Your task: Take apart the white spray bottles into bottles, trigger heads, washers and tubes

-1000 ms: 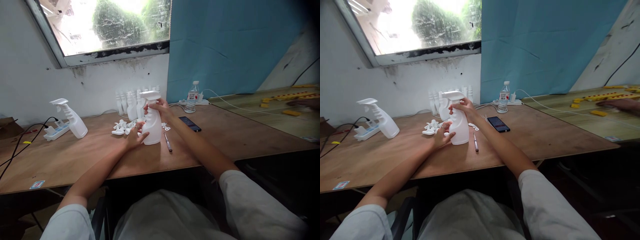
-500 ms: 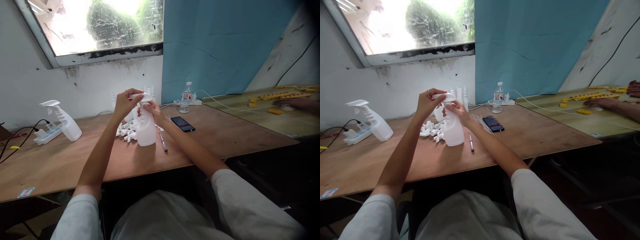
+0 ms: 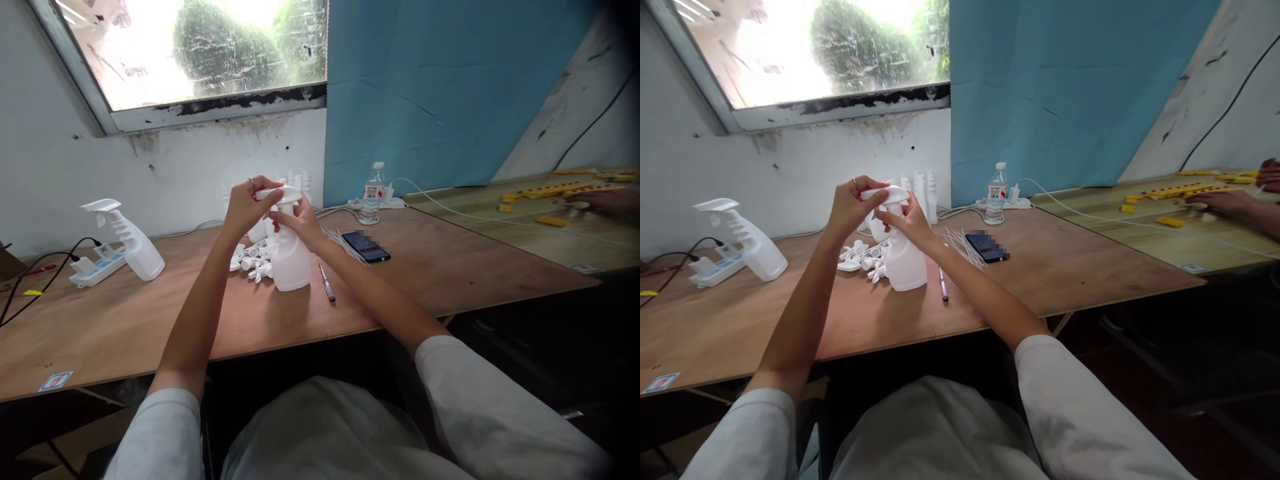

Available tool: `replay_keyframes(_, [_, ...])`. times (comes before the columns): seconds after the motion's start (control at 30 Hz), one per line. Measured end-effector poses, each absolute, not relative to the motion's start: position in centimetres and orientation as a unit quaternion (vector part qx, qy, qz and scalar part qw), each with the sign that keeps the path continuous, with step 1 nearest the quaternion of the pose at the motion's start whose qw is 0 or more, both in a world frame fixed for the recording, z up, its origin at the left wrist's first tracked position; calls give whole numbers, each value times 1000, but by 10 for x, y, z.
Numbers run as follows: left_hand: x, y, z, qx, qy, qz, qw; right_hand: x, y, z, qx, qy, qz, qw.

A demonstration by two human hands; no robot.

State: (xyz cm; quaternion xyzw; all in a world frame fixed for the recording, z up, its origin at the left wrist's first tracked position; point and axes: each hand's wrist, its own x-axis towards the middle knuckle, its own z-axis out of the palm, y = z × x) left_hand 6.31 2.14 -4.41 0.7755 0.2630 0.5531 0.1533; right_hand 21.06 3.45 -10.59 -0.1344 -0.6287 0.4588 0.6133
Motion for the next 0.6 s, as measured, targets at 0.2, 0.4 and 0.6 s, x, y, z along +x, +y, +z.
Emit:
replay_keyframes(0.2, [61,20,-44,778,259,550,161,210,33,-105,-133,-639,452,608])
replay_keyframes(0.4, [61,20,-43,776,266,548,166,209,34,-110,-96,-647,453,605])
replay_keyframes(0.6, [61,23,-44,778,269,548,152,206,33,-106,-156,-628,425,633])
